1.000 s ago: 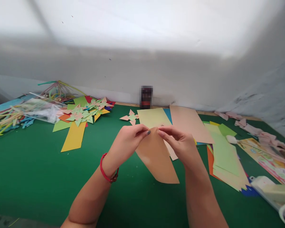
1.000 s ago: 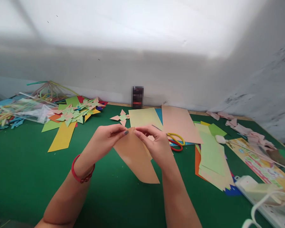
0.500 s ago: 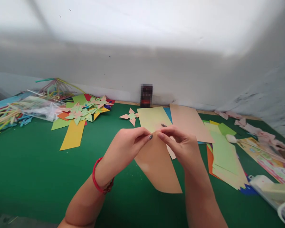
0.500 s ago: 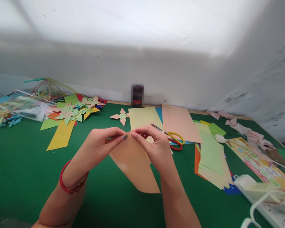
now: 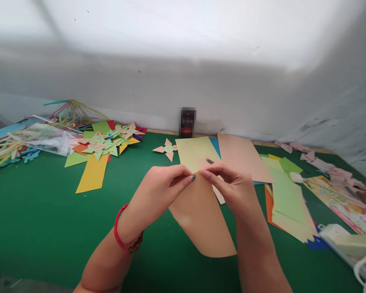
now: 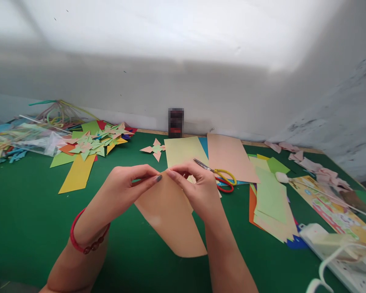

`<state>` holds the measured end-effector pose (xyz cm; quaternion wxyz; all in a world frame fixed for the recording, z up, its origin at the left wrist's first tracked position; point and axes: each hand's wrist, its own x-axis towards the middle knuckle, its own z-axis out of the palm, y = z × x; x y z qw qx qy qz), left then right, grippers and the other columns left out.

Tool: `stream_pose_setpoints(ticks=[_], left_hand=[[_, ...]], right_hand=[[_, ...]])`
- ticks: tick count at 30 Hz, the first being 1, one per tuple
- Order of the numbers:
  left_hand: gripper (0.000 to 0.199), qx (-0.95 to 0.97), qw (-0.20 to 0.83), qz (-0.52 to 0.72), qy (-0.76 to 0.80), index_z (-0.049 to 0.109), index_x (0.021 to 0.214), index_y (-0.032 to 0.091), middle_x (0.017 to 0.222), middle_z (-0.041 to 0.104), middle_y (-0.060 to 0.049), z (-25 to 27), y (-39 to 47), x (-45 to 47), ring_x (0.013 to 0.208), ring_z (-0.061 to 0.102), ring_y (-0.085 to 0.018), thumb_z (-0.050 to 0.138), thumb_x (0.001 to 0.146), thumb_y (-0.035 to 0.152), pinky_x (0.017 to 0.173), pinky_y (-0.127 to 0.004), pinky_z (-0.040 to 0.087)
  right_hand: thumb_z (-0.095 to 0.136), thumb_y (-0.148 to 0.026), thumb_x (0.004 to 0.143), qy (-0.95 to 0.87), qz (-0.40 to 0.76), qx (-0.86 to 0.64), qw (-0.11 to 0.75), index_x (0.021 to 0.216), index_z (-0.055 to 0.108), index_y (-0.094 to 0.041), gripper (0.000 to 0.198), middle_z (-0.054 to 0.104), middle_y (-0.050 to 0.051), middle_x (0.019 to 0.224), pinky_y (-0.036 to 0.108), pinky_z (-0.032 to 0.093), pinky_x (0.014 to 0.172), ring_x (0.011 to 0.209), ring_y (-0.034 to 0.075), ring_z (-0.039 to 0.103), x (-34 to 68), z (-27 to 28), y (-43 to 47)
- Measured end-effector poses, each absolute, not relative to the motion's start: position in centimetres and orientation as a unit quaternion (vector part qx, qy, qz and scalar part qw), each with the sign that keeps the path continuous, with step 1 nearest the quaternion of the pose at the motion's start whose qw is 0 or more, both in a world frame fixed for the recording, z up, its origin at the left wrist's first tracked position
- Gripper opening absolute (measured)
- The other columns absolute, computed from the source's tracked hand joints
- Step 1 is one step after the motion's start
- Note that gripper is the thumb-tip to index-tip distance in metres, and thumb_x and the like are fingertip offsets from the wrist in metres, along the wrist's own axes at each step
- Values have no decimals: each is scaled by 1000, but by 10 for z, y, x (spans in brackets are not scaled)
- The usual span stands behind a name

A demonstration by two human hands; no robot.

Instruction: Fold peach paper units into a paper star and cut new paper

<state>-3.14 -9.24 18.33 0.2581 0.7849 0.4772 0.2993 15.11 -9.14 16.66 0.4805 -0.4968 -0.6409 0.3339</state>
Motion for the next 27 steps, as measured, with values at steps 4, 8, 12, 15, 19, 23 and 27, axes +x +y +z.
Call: stream_pose_setpoints(ticks=[4,8,12,15,19,23,27], left_hand=[[20,784,260,298,479,65,81,21,70,65,3,184,-92,-32,60,51,-10,49,89,31,54,-21,35],[20,782,263,297,481,65,81,22,72,65,4,184,-93,-32,62,52,-10,49,89,32,54,-21,35],[20,781,261,300,481,65,80,21,71,65,4,183,-93,-33,62,52,-10,49,89,31,55,-21,35],[21,779,260,300,484,65,79,21,70,65,4,183,-92,-33,61,51,-10,49,89,31,54,-21,34],[20,773,273,305,485,66,80,22,72,66,4,182,-91,-32,63,53,-11,50,88,32,55,-21,36],[20,767,285,310,485,66,80,22,72,66,3,181,-90,-31,65,54,-11,51,88,32,56,-21,36],[21,765,288,314,482,67,79,22,72,66,3,180,-90,-31,64,54,-12,50,88,32,55,-21,37]], right_hand=[[65,-38,77,-641,336,-495,481,74,69,-24,15,65,1,69,29,48,63,65,15,56,151,166,-91],[66,-37,77,-634,343,-490,491,74,70,-24,14,65,0,70,27,47,63,66,14,55,150,163,-91],[66,-38,76,-628,345,-488,498,74,70,-24,14,65,0,70,27,46,62,66,14,55,149,160,-91],[66,-37,76,-623,350,-489,500,73,70,-25,14,65,0,70,27,46,63,66,14,56,149,160,-90],[67,-37,75,-616,359,-488,504,73,70,-24,13,66,0,71,29,47,64,68,15,57,149,161,-90],[67,-37,75,-612,357,-489,508,72,70,-25,13,66,1,70,29,48,63,67,16,57,148,161,-90],[66,-38,76,-612,354,-494,506,73,70,-25,15,67,1,71,31,49,64,67,16,57,147,159,-89]])
